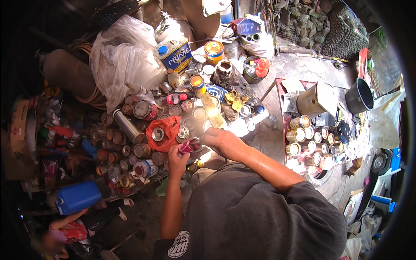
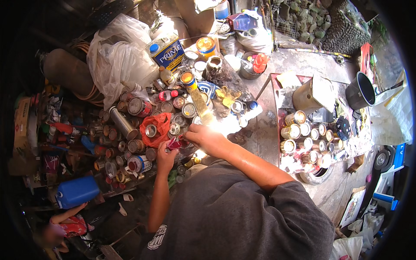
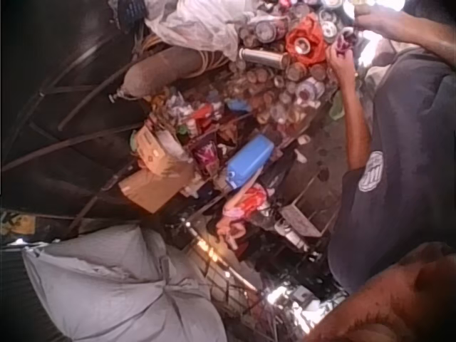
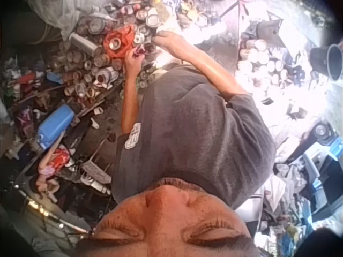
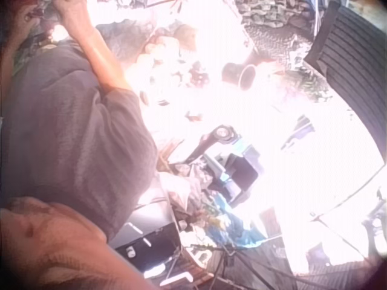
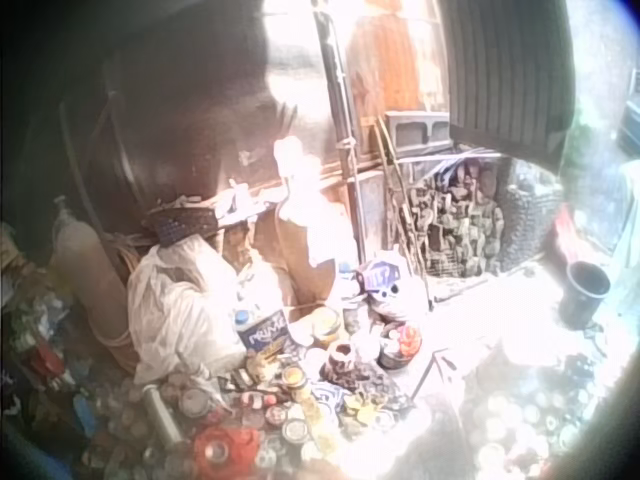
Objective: The person mixes red paint in a small can using a flat stick. They then walk through a garage filled with cars and apply the paint to the side of a red sedan using the stick as a brush. Finally, they return to the workbench and place the can down.
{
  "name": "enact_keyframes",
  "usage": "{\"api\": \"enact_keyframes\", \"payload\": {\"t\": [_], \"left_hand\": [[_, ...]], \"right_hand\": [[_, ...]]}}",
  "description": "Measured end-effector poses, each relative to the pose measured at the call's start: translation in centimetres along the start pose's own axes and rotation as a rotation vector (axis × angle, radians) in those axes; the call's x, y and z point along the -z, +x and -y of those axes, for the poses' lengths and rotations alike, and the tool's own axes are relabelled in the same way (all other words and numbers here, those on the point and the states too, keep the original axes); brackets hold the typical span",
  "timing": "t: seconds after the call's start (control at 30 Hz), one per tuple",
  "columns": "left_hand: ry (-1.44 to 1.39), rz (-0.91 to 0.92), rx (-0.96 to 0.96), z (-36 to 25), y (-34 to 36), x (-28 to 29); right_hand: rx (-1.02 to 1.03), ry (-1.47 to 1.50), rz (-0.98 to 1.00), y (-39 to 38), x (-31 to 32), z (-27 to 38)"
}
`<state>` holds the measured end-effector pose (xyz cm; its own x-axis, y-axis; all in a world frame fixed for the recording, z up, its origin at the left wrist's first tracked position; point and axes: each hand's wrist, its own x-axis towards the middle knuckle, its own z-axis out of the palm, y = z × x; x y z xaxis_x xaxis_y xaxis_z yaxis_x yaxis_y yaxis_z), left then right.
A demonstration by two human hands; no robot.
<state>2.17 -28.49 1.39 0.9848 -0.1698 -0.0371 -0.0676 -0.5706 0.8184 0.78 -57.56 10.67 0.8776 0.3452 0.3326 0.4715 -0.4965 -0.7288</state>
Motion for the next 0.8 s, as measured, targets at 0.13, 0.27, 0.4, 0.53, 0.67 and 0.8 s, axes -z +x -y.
{"api": "enact_keyframes", "payload": {"t": [0.13, 0.27, 0.4, 0.53, 0.67, 0.8], "left_hand": [[0.017, -0.007, -0.021, -0.1, 0.1, -0.1], [0.022, -0.009, -0.038, -0.1, 0.2, -0.1], [-0.001, -0.017, -0.038, 0.1, 0.2, -0.2], [-0.009, -0.002, -0.032, -0.4, 0.3, -0.1], [-0.010, 0.012, -0.012, -1.8, 0.2, 0.2], [0.008, 0.018, 0.015, -1.9, 0.2, 0.4]], "right_hand": [[-0.005, 0.007, -0.005, 0.0, 0.1, 0.1], [-0.005, 0.018, -0.010, 0.0, 0.2, 0.0], [-0.001, 0.012, 0.000, 0.0, 0.1, -0.1], [-0.010, 0.006, 0.012, 0.0, 0.1, -0.1], [-0.001, 0.009, 0.003, -0.1, 0.0, -0.3], [0.018, 0.010, -0.012, 0.1, 0.2, -0.1]]}}
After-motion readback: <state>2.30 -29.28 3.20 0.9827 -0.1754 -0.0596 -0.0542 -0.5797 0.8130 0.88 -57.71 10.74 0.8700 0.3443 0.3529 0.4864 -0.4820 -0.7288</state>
